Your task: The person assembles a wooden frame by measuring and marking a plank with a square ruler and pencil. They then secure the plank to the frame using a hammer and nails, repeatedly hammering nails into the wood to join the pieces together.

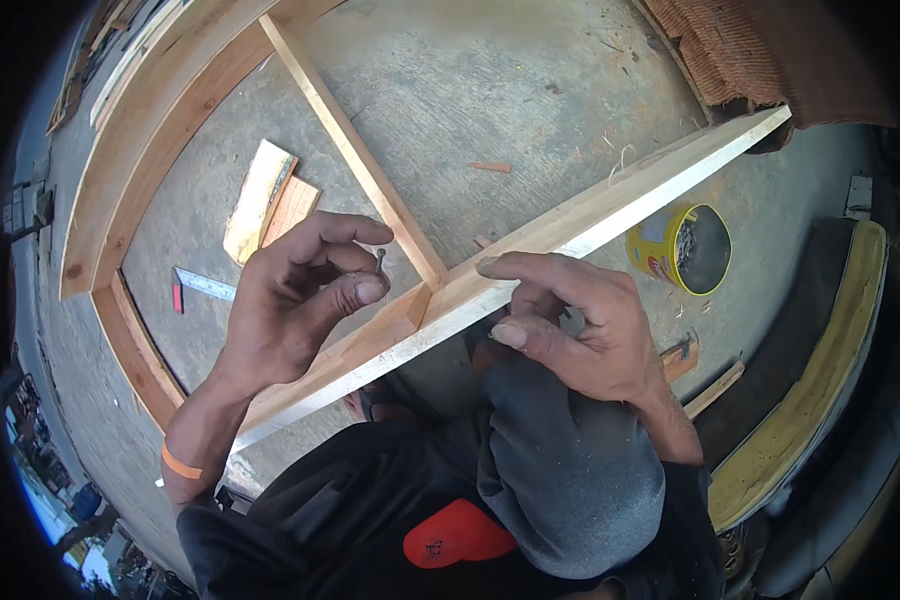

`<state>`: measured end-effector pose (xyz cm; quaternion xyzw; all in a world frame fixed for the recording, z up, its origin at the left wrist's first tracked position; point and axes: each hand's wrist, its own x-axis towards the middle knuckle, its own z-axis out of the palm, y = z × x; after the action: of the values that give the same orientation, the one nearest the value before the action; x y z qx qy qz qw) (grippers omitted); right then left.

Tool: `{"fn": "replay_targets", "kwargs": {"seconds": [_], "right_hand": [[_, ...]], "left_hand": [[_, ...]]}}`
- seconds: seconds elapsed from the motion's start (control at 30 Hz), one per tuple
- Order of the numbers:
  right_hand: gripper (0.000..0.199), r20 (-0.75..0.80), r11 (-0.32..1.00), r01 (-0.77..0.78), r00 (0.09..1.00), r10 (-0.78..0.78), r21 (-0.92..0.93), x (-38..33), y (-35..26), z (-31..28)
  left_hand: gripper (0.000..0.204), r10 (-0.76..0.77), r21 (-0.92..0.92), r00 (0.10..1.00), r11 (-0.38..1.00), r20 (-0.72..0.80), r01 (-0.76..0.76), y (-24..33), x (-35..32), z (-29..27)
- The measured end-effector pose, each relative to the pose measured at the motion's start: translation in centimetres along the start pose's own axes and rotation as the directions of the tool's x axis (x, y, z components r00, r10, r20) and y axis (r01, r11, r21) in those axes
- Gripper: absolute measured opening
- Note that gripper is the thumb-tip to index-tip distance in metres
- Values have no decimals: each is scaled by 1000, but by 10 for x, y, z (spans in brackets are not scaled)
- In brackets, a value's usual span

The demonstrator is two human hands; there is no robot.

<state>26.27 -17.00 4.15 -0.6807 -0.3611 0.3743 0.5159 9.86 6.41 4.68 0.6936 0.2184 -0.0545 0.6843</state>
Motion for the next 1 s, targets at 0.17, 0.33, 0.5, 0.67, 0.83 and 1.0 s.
{"fn": "replay_targets", "kwargs": {"seconds": [0.17,0.33,0.5,0.67,0.83,1.0], "right_hand": [[29,-343,653,-639,769,539,-407,-131,158,-48],[33,-692,132,-758,641,333,-639,-196,244,-47],[34,-819,138,-887,461,341,-441,-215,229,-69],[35,-914,261,-931,321,248,-256,-220,189,-84],[36,-959,587,-774,282,-15,-237,-178,70,-111],[42,-684,894,-185,711,-166,-409,-1,-47,-63]], "left_hand": [[12,-385,-529,921,793,-50,302,-152,2,-30],[8,-551,-672,834,605,33,427,-219,2,-22],[17,-458,-640,885,655,87,402,-231,2,-5],[19,-410,-651,910,673,67,351,-243,14,8],[18,-398,-608,916,716,48,343,-240,9,14],[16,-430,-531,902,759,24,376,-242,5,18]]}}
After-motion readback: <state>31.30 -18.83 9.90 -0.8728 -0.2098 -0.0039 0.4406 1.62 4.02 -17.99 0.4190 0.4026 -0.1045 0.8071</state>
